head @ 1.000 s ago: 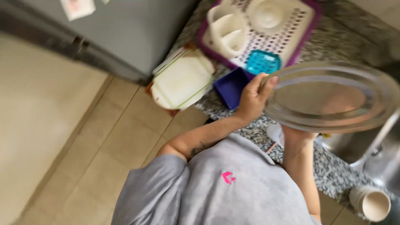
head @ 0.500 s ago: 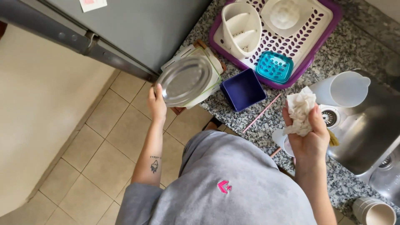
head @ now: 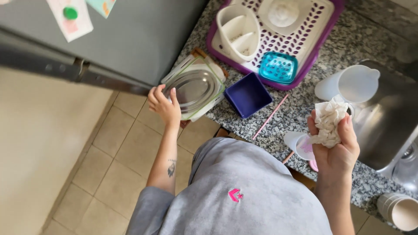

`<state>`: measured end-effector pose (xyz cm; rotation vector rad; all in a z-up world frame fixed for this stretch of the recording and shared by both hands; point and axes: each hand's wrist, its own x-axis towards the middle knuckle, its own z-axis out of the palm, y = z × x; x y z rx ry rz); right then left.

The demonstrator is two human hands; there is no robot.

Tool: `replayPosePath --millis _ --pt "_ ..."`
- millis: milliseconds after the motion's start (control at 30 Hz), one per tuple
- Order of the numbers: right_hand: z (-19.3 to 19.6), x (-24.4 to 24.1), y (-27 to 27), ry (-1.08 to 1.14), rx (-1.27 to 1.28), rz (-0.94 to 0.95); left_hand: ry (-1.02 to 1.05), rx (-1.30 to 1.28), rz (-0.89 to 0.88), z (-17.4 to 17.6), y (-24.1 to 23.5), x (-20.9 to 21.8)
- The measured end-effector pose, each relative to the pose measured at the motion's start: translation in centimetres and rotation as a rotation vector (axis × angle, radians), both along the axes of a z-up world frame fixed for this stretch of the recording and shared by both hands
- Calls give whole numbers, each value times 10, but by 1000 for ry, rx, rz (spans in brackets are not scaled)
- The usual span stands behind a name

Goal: The person fries potato strips in a pan of hot oil, using a slotted spoon to transfer them to a paper towel-lined plate. They then dry various kitchen items, including a cutting board, a colander, and plastic containers, with a paper towel.

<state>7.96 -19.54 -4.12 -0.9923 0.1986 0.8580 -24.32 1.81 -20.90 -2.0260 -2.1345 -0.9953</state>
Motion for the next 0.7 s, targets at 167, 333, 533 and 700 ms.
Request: replayPosePath --millis 167,333,533,700 --pt "9 3 -11 -57 24 -42 -264 325 -614 97 28 81" --pt "16 -3 -32 -168 63 -141 -79 112 -1036 122 96 201" --pt "12 -7 -76 -351 -66 -405 346 -291 -1119 15 238 329" --pt "-3 -10 -105 -305 -113 -809 699 -620 -1130 -86 322 400"
